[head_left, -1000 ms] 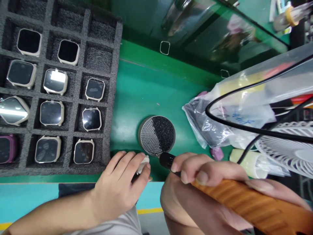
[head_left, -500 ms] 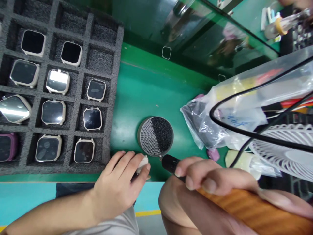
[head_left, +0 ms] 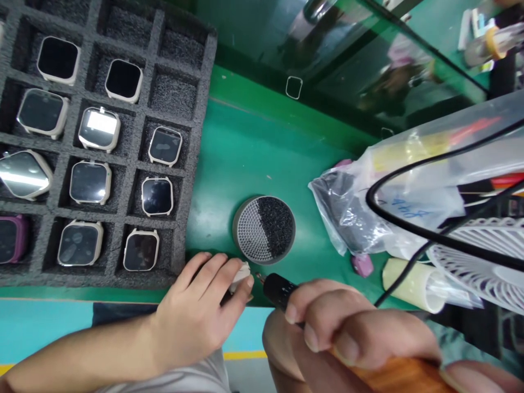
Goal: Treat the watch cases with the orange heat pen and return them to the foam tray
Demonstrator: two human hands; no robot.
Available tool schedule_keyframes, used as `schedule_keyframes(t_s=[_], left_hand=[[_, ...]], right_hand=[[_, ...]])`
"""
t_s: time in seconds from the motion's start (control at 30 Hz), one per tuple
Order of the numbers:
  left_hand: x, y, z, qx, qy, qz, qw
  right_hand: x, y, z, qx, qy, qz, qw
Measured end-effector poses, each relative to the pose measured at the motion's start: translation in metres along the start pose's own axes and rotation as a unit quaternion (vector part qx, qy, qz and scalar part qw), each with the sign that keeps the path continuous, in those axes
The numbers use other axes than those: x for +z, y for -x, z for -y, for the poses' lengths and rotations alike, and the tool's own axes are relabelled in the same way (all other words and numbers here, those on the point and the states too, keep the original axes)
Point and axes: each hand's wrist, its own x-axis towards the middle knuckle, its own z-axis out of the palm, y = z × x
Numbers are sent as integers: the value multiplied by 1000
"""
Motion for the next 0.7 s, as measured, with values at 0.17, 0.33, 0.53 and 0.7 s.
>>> schedule_keyframes(t_s=[0.17, 0.33, 0.53, 0.7], left_hand=[[0, -1, 0, 0, 0, 2, 1000], [-1, 0, 0, -2, 4, 3, 1000], [-1, -1, -1, 0, 3, 2, 1000], [-1, -1, -2, -11, 6, 6, 1000]], right_hand=[[-46, -2, -27, -9, -13, 147, 989], [-51, 7, -32, -21, -37, 118, 992], [-41, 5, -27, 11, -34, 148, 988], [-23, 5, -15, 49, -4, 129, 990]])
